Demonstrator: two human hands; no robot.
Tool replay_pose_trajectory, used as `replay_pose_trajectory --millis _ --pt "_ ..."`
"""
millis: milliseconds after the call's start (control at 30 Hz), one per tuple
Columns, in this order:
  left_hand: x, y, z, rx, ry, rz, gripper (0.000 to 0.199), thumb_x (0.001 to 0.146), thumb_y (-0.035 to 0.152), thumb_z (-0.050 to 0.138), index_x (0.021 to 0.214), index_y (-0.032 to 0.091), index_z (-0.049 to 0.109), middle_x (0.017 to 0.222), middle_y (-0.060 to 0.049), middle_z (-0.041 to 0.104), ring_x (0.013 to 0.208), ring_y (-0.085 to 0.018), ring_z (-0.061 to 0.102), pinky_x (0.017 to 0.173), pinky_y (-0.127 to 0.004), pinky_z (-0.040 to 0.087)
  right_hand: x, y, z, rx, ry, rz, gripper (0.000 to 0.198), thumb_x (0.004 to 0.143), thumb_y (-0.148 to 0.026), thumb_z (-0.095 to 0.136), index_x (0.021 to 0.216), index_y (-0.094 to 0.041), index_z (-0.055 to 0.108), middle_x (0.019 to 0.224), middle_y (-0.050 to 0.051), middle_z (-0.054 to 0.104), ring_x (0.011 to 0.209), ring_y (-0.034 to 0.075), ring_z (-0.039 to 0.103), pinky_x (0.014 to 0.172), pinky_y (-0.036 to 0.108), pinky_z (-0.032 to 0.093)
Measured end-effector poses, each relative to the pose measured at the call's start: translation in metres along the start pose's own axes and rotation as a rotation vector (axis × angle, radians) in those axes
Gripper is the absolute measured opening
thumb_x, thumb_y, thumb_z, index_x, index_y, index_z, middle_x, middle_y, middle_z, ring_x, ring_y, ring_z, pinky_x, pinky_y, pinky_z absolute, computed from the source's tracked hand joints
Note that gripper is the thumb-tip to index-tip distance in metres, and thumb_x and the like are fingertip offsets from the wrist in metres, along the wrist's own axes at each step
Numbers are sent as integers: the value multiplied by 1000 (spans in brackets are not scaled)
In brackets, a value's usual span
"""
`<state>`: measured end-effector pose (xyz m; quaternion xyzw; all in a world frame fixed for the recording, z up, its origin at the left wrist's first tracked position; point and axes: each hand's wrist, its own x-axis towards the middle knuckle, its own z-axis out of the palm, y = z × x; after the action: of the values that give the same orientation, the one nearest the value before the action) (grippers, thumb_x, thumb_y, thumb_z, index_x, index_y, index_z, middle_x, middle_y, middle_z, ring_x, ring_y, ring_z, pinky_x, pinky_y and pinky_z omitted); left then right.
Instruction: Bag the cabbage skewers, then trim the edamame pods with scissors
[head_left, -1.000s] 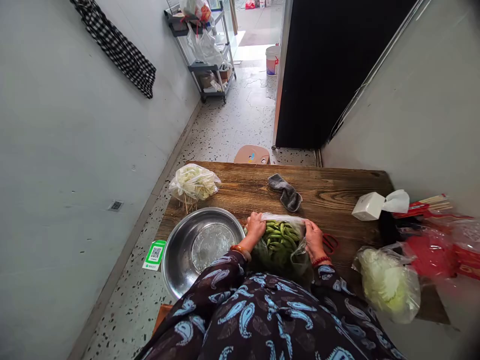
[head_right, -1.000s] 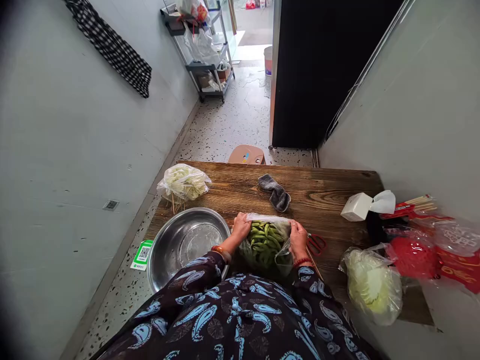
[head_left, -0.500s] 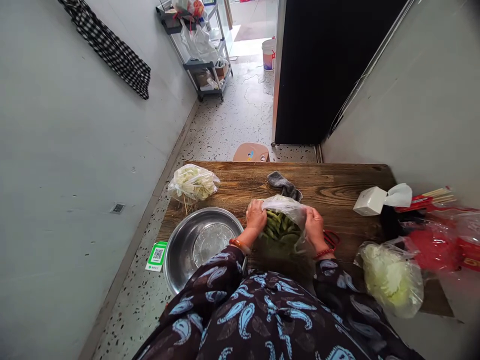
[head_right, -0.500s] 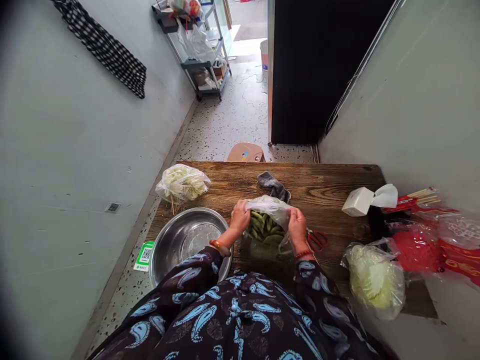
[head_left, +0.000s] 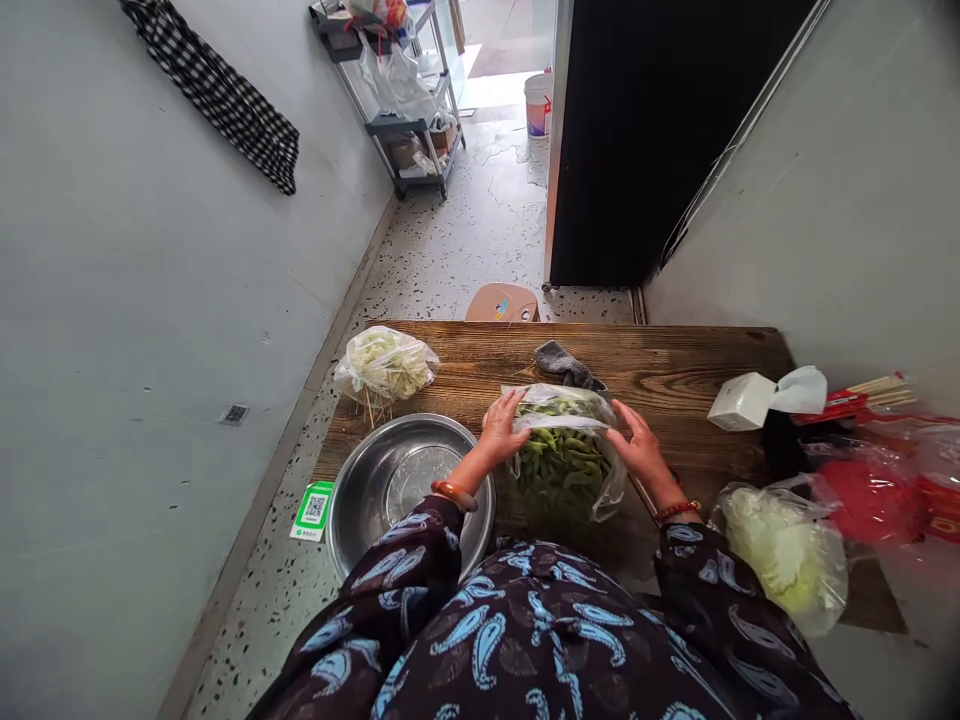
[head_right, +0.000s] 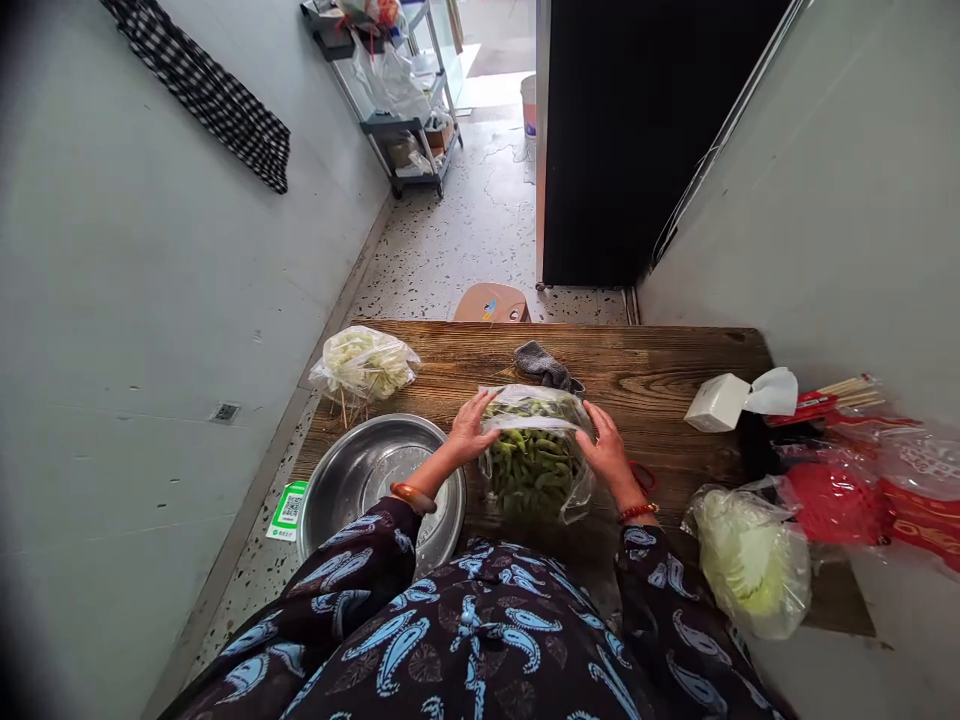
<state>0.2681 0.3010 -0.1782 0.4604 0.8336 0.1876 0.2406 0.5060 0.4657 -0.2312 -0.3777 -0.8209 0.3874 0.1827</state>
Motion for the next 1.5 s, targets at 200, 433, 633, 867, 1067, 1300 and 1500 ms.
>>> replay_pose_trajectory --millis 200,433,633,867,1067,1300,1500 --pt "-1 19 13 131 -23 155 63 85 34 56 145 29 38 160 -7 20 145 -32 18 115 -57 16 26 -42 21 -159 -76 -156 55 89 -43 49 142 -28 44 153 5 37 139 25 32 115 45 26" --pt "-7 -14 33 219 -159 116 75 83 59 54 148 32 30 159 -6 21 147 -32 12 116 -58 9 -13 -39 71 -352 -143 -105 52 94 -46 40 144 -34 39 156 3 31 143 33 21 109 58 24" --pt "-11 -19 31 214 -134 192 92 70 61 68 149 32 30 159 -8 21 147 -34 12 116 -58 8 -33 -34 74 -419 -166 -135 57 93 -46 43 147 -30 34 158 4 26 145 32 14 112 58 21" --pt "-54 2 23 153 -28 154 86 79 58 60 151 27 25 161 -9 15 148 -32 9 117 -56 7 -35 -16 56 -345 -221 -227 56 94 -50 38 145 -28 38 153 7 36 141 33 29 105 58 35" --pt "-143 -33 -10 100 113 -123 70 86 45 56 147 23 33 157 -13 27 146 -28 20 118 -52 15 -62 -22 31 -163 -19 -251 59 94 -53 38 141 -19 42 139 14 52 129 29 46 109 51 36" --pt "-201 -99 -43 45 475 -462 56 87 39 53 138 18 44 144 -14 46 136 -25 40 115 -44 29 -78 -79 54 76 -167 -274 47 92 -47 45 130 -21 53 126 13 61 116 28 57 102 51 44" --pt "-173 -141 -84 -25 722 -618 59 85 42 56 136 15 43 137 -17 50 132 -26 44 112 -42 34 -105 -104 101 228 -373 -224 43 91 -43 49 125 -19 57 116 13 65 100 25 65 90 44 53"
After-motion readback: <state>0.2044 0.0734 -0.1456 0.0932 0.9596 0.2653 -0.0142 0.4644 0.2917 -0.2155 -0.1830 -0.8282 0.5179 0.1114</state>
